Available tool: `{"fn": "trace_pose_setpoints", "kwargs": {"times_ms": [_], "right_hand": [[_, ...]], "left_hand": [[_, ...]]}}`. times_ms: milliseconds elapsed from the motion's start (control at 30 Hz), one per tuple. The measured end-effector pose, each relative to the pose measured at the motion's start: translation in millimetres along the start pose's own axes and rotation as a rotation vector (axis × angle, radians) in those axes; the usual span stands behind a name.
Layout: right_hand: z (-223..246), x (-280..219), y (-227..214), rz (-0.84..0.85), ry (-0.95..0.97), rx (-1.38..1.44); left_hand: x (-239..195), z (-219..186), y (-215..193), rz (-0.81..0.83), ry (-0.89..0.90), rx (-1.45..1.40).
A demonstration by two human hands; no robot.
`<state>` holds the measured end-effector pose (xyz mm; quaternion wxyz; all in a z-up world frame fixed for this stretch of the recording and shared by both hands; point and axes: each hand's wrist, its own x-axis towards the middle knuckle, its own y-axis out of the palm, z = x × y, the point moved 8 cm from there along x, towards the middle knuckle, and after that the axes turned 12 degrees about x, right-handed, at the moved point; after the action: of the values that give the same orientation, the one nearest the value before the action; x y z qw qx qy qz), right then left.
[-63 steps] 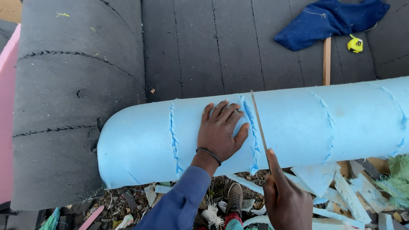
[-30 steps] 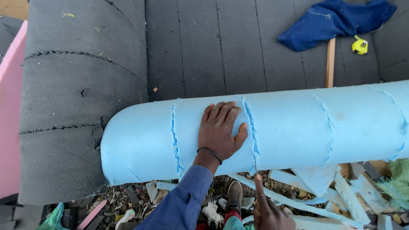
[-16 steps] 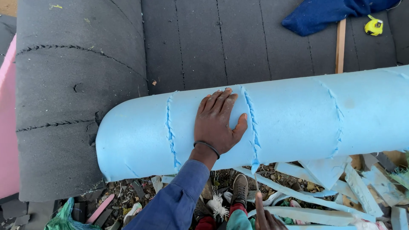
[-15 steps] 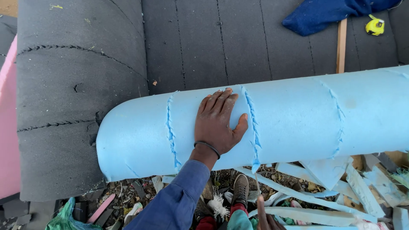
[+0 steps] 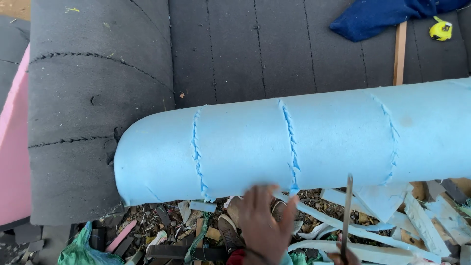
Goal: The person uses a knife to cut a cylindrical piece of light blue foam. They hold the foam steady with their left hand while making vertical incisions along its length with the knife in their right hand. The person works on the foam in a cluttered area with other foam pieces nearby.
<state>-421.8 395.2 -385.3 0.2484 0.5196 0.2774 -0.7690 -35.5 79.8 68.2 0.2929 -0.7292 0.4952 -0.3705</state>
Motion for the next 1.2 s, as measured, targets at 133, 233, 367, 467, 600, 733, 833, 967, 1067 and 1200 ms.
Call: {"fn": "trace_pose_setpoints", "kwargs": {"times_ms": [133, 233, 367, 467, 600, 733, 833, 967, 1067, 1200], "right_hand": [[172, -428, 207, -0.082, -1.264, -0.892], [200, -419, 233, 0.083, -1.358, -0.916], [237, -429, 261, 0.189, -1.372, -0.902], [275, -437, 284, 0.211, -1.276, -0.904], [329, -462, 333, 0.317, -1.272, -0.866], [351, -430, 378, 0.338, -1.165, -0.896], [353, -428, 381, 0.344, -1.127, -0.899], [359, -434, 385, 0.411, -1.150, -0.799], [365, -432, 388, 0.443, -1.094, -0.743], [363, -430, 390, 0.379, -0.947, -0.844]], "left_hand": [[-76, 37, 69, 0.560, -0.514, 0.025], [-51, 24, 98, 0.583, -0.487, 0.023], [-45, 27, 92, 0.483, -0.556, 0.068], [-22, 10, 72, 0.431, -0.550, 0.028], [89, -38, 10, 0.080, -0.275, -0.057], [175, -9, 41, -0.120, -0.037, 0.113], [175, 69, 142, 0.066, -0.003, 0.358], [186, 32, 116, 0.253, -0.080, 0.499], [188, 39, 129, 0.321, -0.075, 0.481], [184, 45, 138, 0.232, 0.001, 0.447]]}}
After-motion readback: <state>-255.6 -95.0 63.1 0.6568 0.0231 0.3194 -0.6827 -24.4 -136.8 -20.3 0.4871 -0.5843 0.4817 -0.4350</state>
